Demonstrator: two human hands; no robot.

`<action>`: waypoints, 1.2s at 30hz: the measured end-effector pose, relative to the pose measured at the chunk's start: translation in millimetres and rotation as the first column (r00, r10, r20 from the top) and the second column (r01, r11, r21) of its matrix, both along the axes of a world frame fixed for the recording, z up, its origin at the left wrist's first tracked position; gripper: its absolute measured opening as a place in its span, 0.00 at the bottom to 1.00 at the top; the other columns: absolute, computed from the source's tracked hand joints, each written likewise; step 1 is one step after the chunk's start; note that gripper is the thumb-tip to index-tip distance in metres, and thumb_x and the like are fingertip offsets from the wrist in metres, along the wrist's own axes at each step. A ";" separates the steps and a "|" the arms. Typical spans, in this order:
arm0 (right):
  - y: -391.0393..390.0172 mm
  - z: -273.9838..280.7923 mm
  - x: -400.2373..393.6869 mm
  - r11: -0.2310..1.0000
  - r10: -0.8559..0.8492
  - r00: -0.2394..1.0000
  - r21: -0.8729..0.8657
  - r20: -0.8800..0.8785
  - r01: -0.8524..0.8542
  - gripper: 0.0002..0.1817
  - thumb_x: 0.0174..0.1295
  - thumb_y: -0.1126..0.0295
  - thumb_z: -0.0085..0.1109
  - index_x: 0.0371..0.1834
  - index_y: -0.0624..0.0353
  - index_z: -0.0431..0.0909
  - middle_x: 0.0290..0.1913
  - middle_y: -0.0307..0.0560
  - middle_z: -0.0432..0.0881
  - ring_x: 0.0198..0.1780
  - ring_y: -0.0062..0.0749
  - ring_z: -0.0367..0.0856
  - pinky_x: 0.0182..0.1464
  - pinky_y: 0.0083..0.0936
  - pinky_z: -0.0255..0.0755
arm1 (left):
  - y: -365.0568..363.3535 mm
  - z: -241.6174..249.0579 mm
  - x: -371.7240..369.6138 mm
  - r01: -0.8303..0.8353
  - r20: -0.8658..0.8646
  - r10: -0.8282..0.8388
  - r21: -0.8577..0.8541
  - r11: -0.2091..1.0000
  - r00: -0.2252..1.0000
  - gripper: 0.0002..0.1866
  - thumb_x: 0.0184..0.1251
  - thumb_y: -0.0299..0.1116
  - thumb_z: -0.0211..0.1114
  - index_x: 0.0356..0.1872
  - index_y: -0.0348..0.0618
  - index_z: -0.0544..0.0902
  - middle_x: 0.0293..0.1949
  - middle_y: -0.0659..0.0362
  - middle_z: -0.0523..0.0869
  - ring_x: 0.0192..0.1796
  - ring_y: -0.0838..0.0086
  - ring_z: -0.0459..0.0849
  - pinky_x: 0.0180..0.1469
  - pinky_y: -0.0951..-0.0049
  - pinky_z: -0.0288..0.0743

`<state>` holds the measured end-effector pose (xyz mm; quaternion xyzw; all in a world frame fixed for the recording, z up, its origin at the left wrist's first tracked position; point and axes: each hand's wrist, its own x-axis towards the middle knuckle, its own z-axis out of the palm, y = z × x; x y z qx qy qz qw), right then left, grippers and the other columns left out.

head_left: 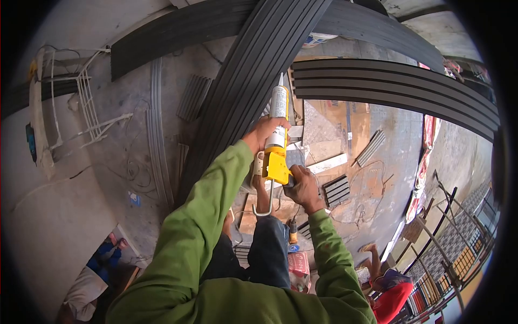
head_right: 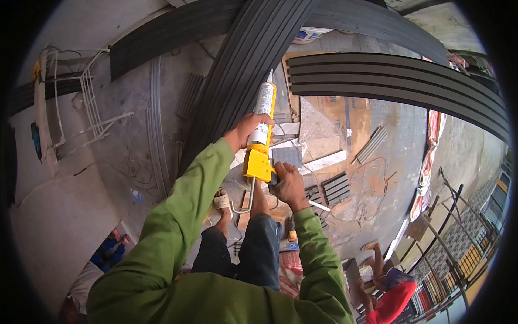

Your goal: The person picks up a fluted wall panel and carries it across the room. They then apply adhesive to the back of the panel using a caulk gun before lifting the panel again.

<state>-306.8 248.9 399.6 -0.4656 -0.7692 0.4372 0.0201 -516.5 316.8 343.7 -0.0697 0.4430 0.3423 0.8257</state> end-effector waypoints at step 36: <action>35.2 1.2 -14.1 0.990 -0.047 0.998 0.133 -0.040 0.052 0.25 0.44 0.65 0.67 0.47 0.57 0.72 0.44 0.54 0.75 0.50 0.55 0.73 0.54 0.42 0.67 | 48.6 0.8 -8.1 0.093 -0.086 -0.090 0.026 0.995 0.992 0.23 0.51 0.32 0.68 0.46 0.31 0.72 0.27 0.50 0.80 0.23 0.65 0.82 0.31 0.67 0.82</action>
